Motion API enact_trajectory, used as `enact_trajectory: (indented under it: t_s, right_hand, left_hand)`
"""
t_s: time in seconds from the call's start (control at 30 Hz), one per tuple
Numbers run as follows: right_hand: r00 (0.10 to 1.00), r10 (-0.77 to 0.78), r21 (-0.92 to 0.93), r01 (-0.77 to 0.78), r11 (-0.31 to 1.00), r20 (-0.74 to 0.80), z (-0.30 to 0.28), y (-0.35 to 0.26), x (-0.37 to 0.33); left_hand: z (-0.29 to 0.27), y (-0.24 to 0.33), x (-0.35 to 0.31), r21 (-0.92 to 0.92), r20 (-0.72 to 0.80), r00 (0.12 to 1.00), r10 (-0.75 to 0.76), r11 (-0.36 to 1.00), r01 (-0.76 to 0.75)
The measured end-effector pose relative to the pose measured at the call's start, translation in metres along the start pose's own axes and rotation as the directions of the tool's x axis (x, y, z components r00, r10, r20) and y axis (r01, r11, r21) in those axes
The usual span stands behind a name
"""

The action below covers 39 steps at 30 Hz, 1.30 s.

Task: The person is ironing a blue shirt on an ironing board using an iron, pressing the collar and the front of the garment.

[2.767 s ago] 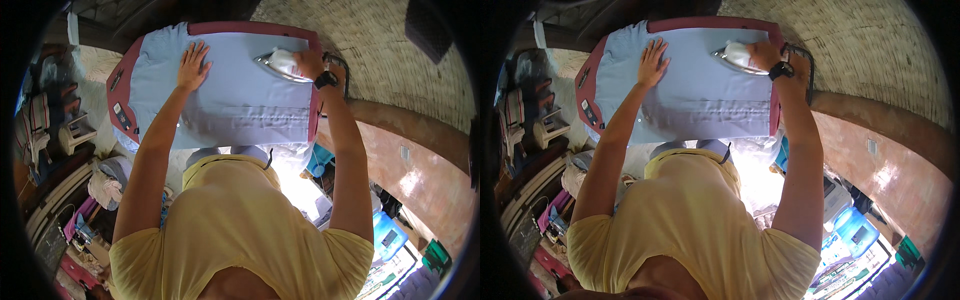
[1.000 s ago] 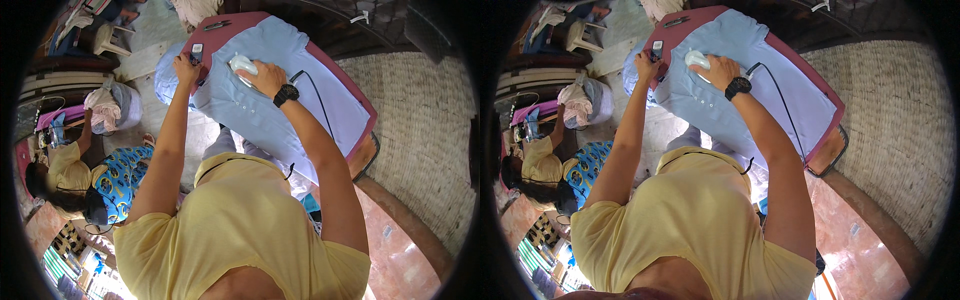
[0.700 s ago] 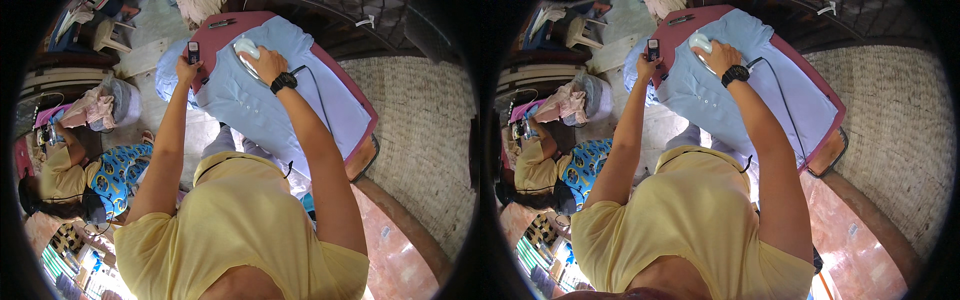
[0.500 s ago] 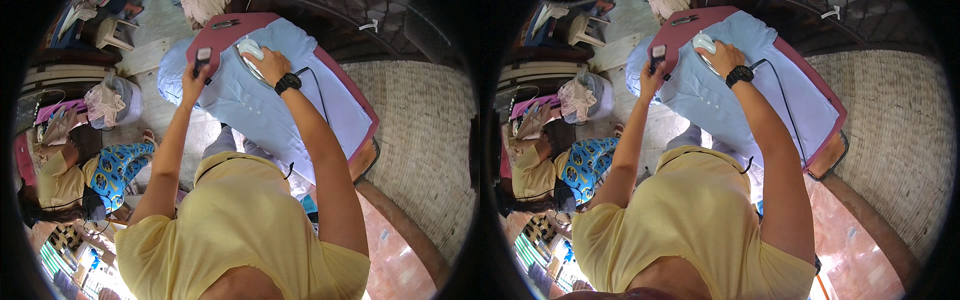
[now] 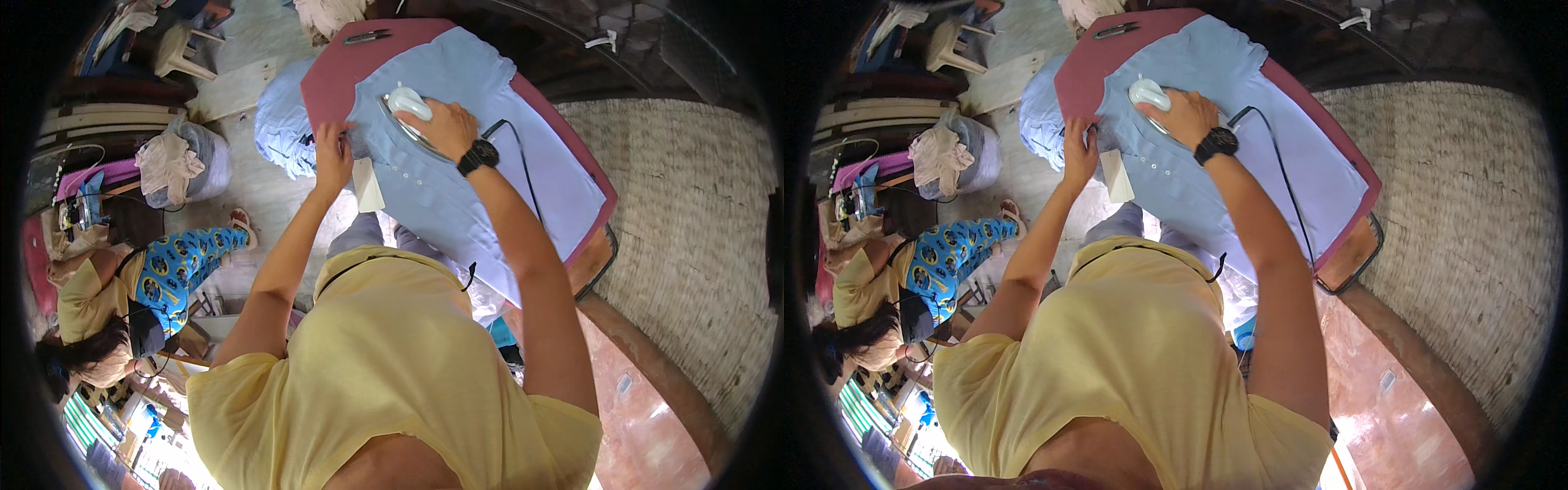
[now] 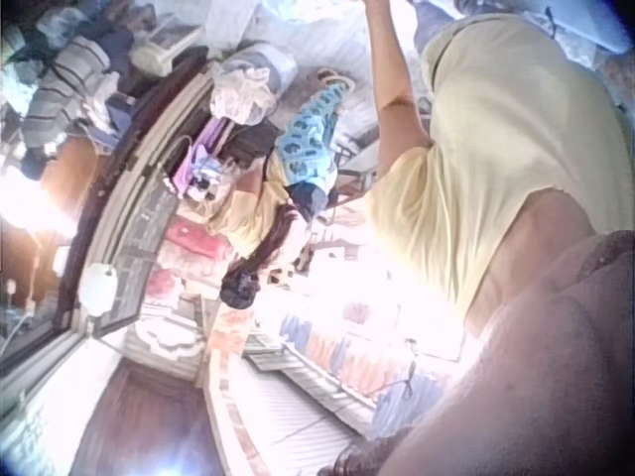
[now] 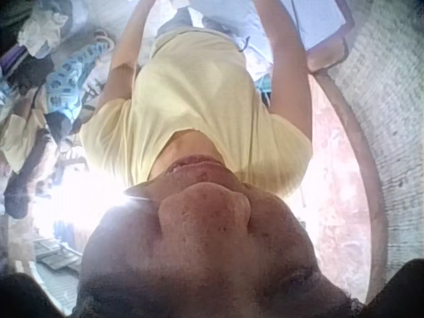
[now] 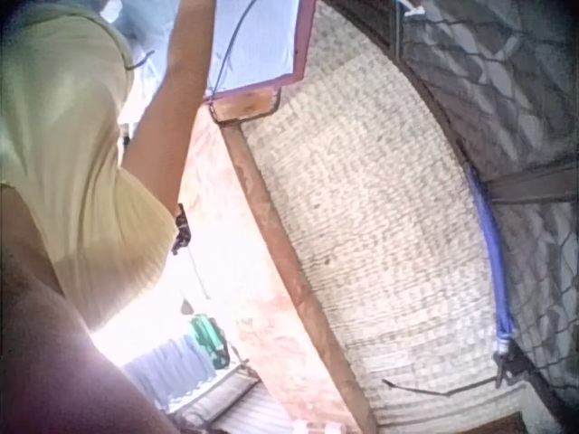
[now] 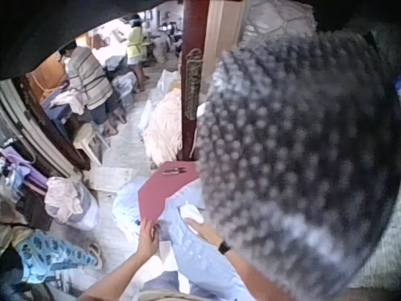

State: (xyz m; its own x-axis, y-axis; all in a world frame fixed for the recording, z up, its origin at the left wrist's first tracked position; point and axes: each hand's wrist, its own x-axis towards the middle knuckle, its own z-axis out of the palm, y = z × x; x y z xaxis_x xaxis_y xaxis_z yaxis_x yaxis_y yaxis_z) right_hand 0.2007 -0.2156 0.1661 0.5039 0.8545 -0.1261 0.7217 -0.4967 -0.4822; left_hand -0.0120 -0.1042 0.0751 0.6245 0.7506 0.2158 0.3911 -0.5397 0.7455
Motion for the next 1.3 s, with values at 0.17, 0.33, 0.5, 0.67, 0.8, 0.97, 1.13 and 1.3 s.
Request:
enact_trajectory:
  t_s: [0.17, 0.33, 0.5, 0.67, 0.8, 0.97, 1.13, 1.3]
  right_hand:
    - [0.999, 0.033, 0.030, -0.034, 0.999, 0.039, 0.004, 0.003, -0.009]
    - [0.997, 0.070, -0.073, -0.071, 0.995, -0.017, -0.018, 0.054, -0.075]
    - [0.878, 0.440, -0.010, -0.450, 0.893, -0.191, -0.059, 0.105, -0.074]
    - [0.802, 0.542, 0.044, -0.550, 0.834, -0.250, -0.066, 0.123, -0.078]
    - [0.761, 0.604, 0.184, -0.575, 0.797, -0.237, -0.057, 0.136, -0.089]
    - [0.757, 0.566, 0.283, -0.494, 0.822, -0.326, -0.059, 0.147, -0.036]
    - [0.747, 0.633, 0.298, -0.569, 0.766, -0.202, -0.071, 0.140, -0.045]
    - [0.713, 0.655, 0.276, -0.596, 0.754, -0.249, -0.069, 0.155, -0.129]
  left_hand:
    - [0.044, 0.001, 0.056, -0.233, -0.285, 0.954, -0.095, 0.972, 0.027]
    - [0.081, 0.018, 0.063, -0.089, 0.034, 0.950, 0.310, 0.948, -0.307]
    - [0.120, 0.046, 0.053, 0.179, 0.418, 0.807, 0.417, 0.833, -0.523]
    - [0.133, 0.036, 0.050, 0.279, 0.388, 0.832, 0.396, 0.810, -0.516]
    - [0.133, 0.042, 0.049, 0.358, 0.359, 0.855, 0.375, 0.790, -0.497]
    - [0.162, 0.087, 0.072, 0.196, 0.232, 0.897, 0.378, 0.885, -0.423]
    - [0.208, 0.112, 0.086, -0.226, 0.227, 0.815, 0.534, 0.842, -0.489]
    - [0.240, 0.123, 0.076, -0.095, 0.340, 0.712, 0.615, 0.776, -0.624]
